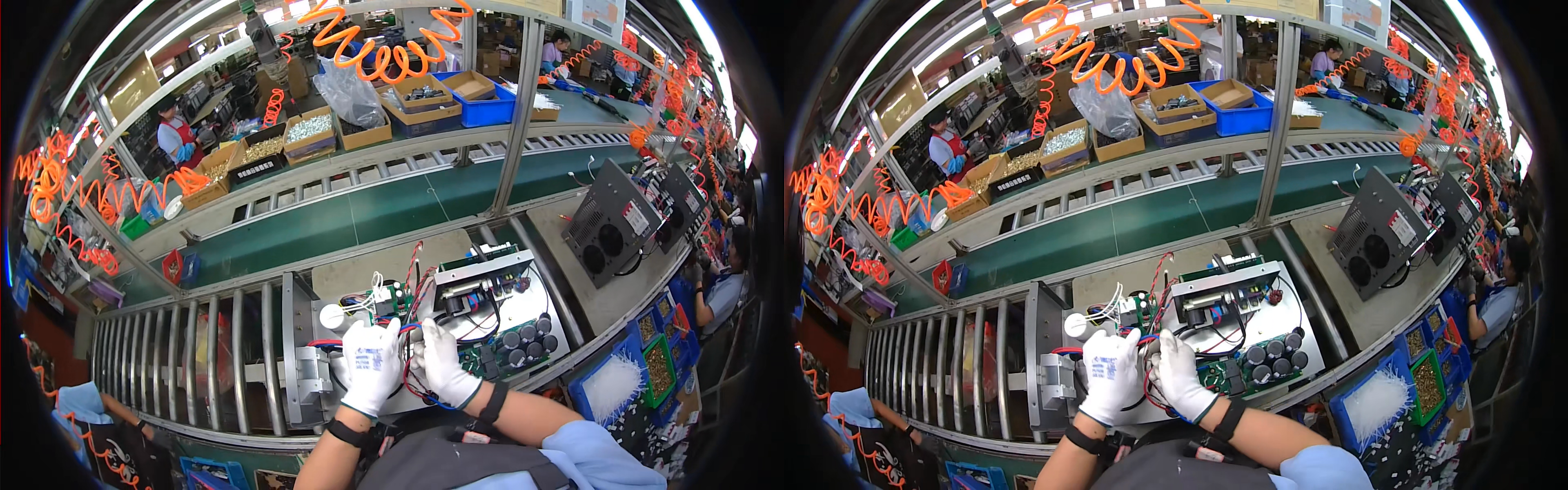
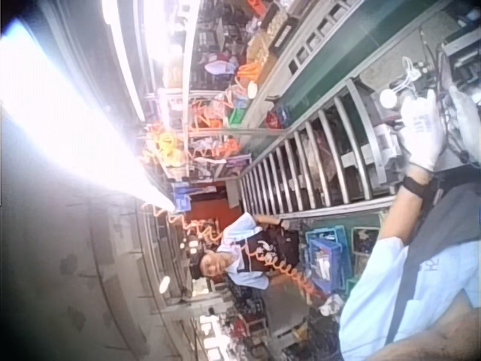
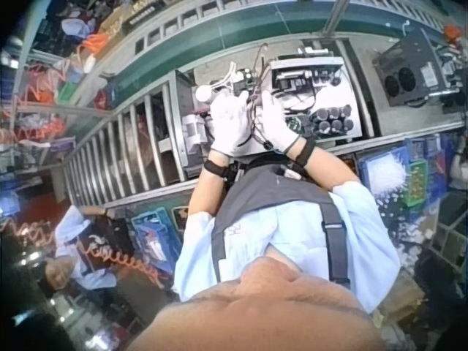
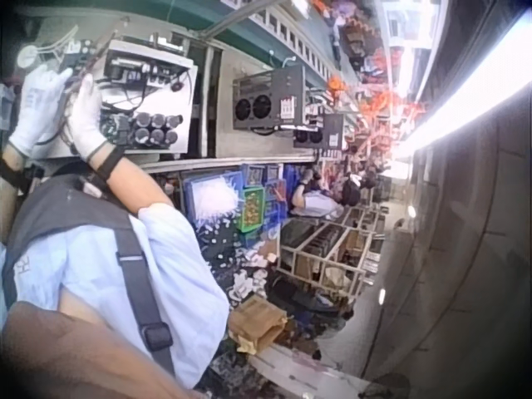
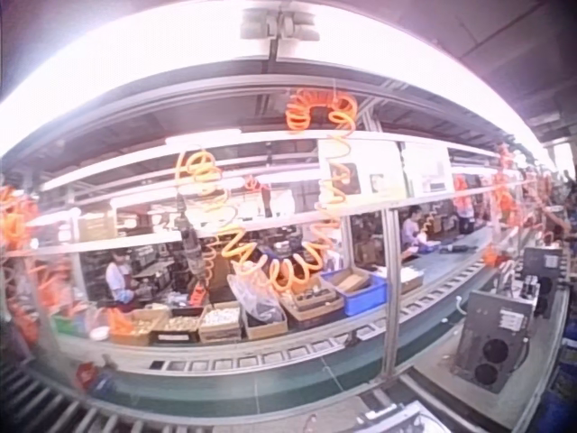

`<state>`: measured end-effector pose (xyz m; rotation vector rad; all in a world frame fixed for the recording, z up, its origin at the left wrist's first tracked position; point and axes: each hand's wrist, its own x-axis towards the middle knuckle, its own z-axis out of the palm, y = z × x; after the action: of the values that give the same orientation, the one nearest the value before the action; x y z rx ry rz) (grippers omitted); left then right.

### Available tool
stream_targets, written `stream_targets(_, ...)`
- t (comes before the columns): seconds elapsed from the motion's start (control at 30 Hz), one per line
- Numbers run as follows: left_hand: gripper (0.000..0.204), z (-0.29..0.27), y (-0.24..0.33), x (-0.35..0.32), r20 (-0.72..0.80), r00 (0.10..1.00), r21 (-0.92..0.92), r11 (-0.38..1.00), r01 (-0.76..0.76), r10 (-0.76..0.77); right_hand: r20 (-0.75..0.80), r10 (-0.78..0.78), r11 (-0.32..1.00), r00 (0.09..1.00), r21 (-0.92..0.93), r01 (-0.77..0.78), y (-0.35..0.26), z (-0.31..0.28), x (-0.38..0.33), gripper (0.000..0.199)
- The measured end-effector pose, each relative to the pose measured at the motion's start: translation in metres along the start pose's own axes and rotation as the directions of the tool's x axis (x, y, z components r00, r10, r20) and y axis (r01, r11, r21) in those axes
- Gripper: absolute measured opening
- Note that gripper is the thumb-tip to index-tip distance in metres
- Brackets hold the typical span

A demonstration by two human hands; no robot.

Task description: Assembling wiring harnesses and electronic components inside a metal chassis on a workshop line.

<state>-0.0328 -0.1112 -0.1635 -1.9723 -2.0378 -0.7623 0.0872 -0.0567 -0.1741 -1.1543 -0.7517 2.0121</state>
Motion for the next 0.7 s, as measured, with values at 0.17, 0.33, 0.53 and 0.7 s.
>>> stream_targets(0.17, 0.038, 0.002, 0.009, -0.006, 0.098, 0.991, 0.073, 0.994, 0.078, -0.085, -0.056, -0.052, 0.997, 0.997, 0.050, 0.054, 0.021, 0.000, 0.012, 0.038)
stream_targets(0.33, 0.041, -0.034, 0.021, -0.015, -0.111, 0.982, -0.208, 0.970, 0.128, -0.154, 0.170, -0.115, 0.991, 0.979, -0.041, 0.124, -0.042, -0.046, -0.004, 0.053)
stream_targets(0.53, 0.028, -0.031, 0.046, -0.015, 0.325, 0.935, -0.330, 0.910, 0.253, -0.142, 0.697, -0.177, 0.034, 0.695, -0.701, 0.712, -0.103, -0.092, -0.042, 0.065)
stream_targets(0.7, 0.030, 0.010, 0.058, 0.002, 0.557, 0.797, -0.512, 0.659, 0.551, -0.234, 0.675, 0.070, -0.423, 0.734, -0.646, 0.635, -0.073, -0.073, -0.028, 0.057)
